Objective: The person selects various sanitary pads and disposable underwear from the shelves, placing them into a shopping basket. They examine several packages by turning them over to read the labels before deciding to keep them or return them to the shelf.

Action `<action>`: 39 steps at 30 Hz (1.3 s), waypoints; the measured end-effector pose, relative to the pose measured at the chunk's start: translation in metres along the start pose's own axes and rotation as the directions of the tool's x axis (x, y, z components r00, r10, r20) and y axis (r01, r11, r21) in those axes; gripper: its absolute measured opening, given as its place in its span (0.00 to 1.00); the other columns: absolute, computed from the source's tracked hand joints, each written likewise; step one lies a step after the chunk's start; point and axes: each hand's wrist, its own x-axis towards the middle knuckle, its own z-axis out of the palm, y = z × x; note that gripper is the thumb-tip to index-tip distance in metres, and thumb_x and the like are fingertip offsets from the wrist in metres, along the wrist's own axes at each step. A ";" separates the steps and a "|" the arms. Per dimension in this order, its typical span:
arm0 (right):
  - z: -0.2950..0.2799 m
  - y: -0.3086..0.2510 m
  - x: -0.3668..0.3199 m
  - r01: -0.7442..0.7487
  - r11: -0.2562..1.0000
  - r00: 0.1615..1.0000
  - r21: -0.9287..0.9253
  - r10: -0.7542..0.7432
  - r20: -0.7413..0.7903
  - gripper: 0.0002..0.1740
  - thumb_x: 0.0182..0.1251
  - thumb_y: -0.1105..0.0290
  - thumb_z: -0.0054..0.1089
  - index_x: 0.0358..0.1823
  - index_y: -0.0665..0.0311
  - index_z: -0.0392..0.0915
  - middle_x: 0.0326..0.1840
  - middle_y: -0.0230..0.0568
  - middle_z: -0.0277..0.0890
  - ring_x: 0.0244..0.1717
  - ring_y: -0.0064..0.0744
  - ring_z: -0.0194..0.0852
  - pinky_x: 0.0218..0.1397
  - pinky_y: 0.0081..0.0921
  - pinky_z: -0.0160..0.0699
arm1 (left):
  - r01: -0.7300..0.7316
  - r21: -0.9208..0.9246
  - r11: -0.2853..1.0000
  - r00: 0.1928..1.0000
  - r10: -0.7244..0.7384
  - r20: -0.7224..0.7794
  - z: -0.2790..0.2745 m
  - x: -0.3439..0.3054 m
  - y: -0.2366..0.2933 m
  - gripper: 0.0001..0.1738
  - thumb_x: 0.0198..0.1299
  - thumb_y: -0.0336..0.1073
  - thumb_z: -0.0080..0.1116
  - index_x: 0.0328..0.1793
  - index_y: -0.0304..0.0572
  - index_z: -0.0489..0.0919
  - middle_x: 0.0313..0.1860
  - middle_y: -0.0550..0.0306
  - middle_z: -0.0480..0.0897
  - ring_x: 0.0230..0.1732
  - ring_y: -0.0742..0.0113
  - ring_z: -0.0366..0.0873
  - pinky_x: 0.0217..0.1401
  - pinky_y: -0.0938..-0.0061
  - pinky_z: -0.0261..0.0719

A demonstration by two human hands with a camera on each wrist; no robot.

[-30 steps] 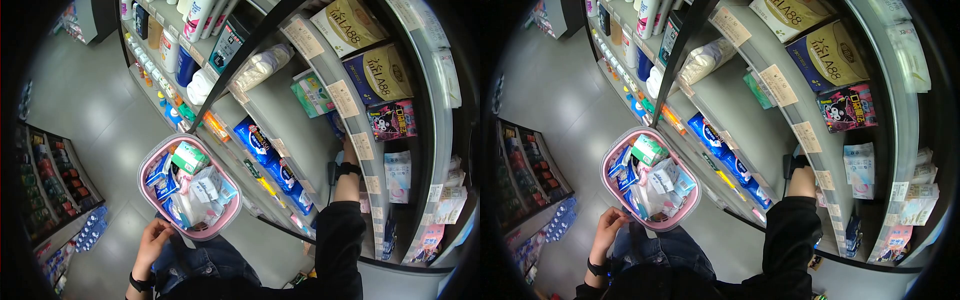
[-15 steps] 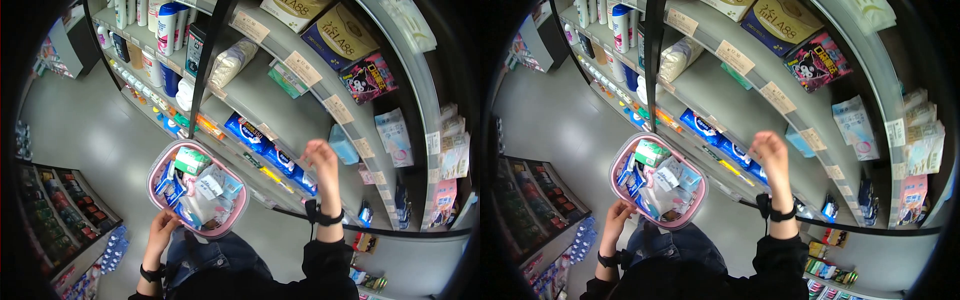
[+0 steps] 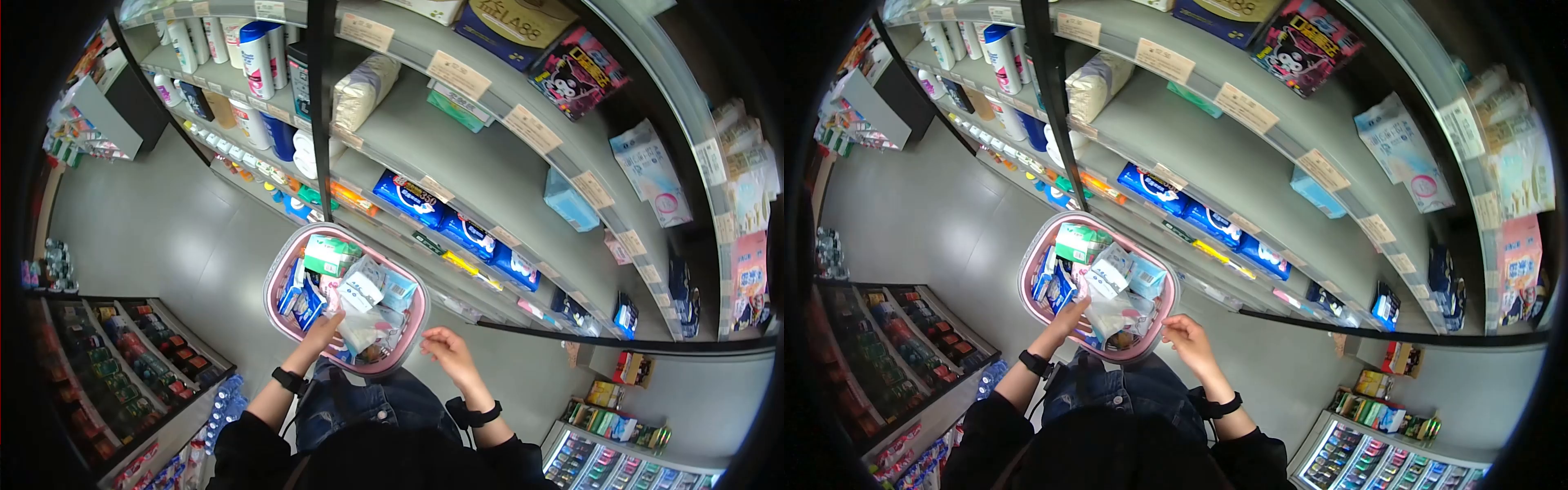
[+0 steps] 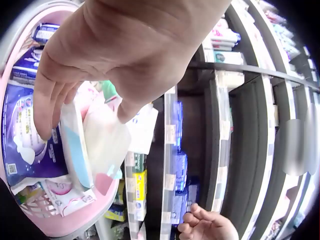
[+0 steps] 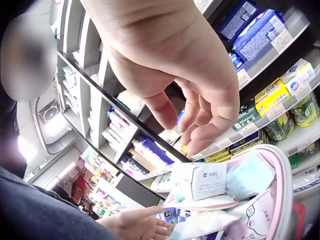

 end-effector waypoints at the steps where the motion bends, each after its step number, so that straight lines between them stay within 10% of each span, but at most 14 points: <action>1: 0.003 0.000 -0.003 -0.004 1.000 1.000 0.002 0.004 0.000 0.10 0.68 0.72 0.57 0.49 0.61 0.77 0.40 0.30 0.80 0.40 0.20 0.77 0.42 0.19 0.70 | 0.063 -0.127 0.990 0.997 -0.055 0.060 0.008 0.001 0.008 0.40 0.57 0.60 0.63 0.61 0.32 0.67 0.49 0.41 0.76 0.39 0.56 0.82 0.31 0.63 0.83; 5: 0.010 0.000 -0.008 0.026 1.000 0.999 -0.010 -0.026 -0.021 0.11 0.68 0.71 0.57 0.50 0.61 0.77 0.41 0.30 0.80 0.41 0.20 0.77 0.42 0.19 0.70 | -0.157 0.066 0.985 0.970 0.166 -0.179 0.032 0.006 0.013 0.31 0.59 0.53 0.64 0.52 0.33 0.68 0.42 0.46 0.72 0.34 0.56 0.80 0.24 0.65 0.86; 13: 0.006 0.001 -0.011 0.092 0.996 0.995 -0.005 -0.092 -0.037 0.11 0.67 0.70 0.58 0.50 0.60 0.77 0.42 0.30 0.80 0.42 0.21 0.78 0.43 0.20 0.71 | -0.254 0.024 0.967 0.956 0.255 -0.145 0.000 0.026 -0.011 0.23 0.53 0.39 0.68 0.40 0.33 0.66 0.34 0.49 0.71 0.34 0.54 0.79 0.33 0.63 0.80; 15: 0.004 0.001 -0.011 0.078 0.997 0.996 -0.016 -0.079 -0.051 0.11 0.67 0.70 0.58 0.50 0.60 0.77 0.42 0.30 0.81 0.42 0.21 0.78 0.43 0.21 0.71 | -0.248 0.678 0.693 0.562 0.672 -0.482 -0.010 0.017 -0.011 0.25 0.52 0.38 0.67 0.48 0.32 0.67 0.42 0.43 0.74 0.46 0.45 0.77 0.44 0.58 0.75; 18: 0.006 -0.001 -0.011 0.060 0.998 0.996 -0.023 -0.061 -0.066 0.11 0.67 0.70 0.58 0.50 0.60 0.77 0.42 0.30 0.81 0.42 0.21 0.78 0.44 0.21 0.71 | -0.139 0.784 0.605 0.386 0.762 -0.520 -0.028 0.015 0.004 0.28 0.50 0.38 0.66 0.55 0.35 0.68 0.50 0.39 0.74 0.56 0.39 0.71 0.52 0.52 0.73; 22: 0.009 -0.005 -0.012 0.081 0.996 0.996 -0.024 -0.082 -0.046 0.11 0.67 0.70 0.58 0.50 0.60 0.77 0.42 0.30 0.81 0.42 0.21 0.78 0.44 0.21 0.71 | -0.107 0.740 0.664 0.558 0.656 -0.508 -0.059 0.047 -0.007 0.27 0.52 0.38 0.65 0.56 0.36 0.69 0.52 0.37 0.75 0.55 0.38 0.73 0.55 0.50 0.73; 27: 0.012 -0.010 -0.012 0.128 0.991 0.991 -0.034 -0.129 -0.024 0.12 0.66 0.73 0.58 0.50 0.62 0.77 0.41 0.31 0.80 0.42 0.21 0.77 0.44 0.19 0.71 | -0.162 0.792 0.588 0.381 0.778 -0.500 -0.088 0.043 -0.002 0.17 0.58 0.37 0.60 0.52 0.38 0.76 0.38 0.38 0.80 0.37 0.46 0.81 0.44 0.55 0.79; 29: 0.012 -0.015 -0.012 0.129 0.992 0.991 -0.015 -0.130 -0.027 0.12 0.64 0.75 0.59 0.49 0.64 0.77 0.40 0.33 0.79 0.41 0.21 0.77 0.43 0.17 0.72 | -0.319 0.510 0.799 0.588 0.588 -0.555 -0.094 0.002 0.022 0.18 0.62 0.37 0.59 0.56 0.37 0.75 0.37 0.41 0.81 0.36 0.58 0.82 0.38 0.65 0.79; 31: 0.012 -0.017 -0.013 0.122 0.992 0.992 -0.015 -0.122 -0.021 0.13 0.67 0.73 0.60 0.51 0.64 0.76 0.41 0.34 0.79 0.42 0.21 0.78 0.45 0.19 0.73 | -0.448 0.409 0.795 0.598 0.607 -0.524 -0.095 -0.026 0.033 0.16 0.67 0.37 0.55 0.56 0.35 0.75 0.40 0.49 0.83 0.37 0.70 0.81 0.35 0.73 0.79; 33: 0.015 -0.028 -0.014 0.117 0.992 0.993 0.038 -0.118 0.024 0.16 0.67 0.72 0.60 0.55 0.63 0.74 0.43 0.35 0.79 0.44 0.23 0.78 0.46 0.20 0.74 | -0.612 -0.170 0.772 0.760 0.515 -0.397 -0.072 -0.073 0.059 0.16 0.68 0.37 0.54 0.57 0.36 0.76 0.44 0.56 0.84 0.42 0.72 0.81 0.40 0.74 0.80; 39: 0.044 -0.089 -0.031 0.097 0.963 0.954 0.251 -0.162 0.251 0.28 0.68 0.70 0.62 0.67 0.60 0.64 0.51 0.38 0.76 0.46 0.28 0.79 0.46 0.23 0.76 | -0.480 -0.488 0.729 0.842 0.540 -0.022 -0.006 -0.144 0.097 0.19 0.69 0.36 0.54 0.63 0.36 0.73 0.50 0.57 0.83 0.48 0.69 0.82 0.53 0.73 0.79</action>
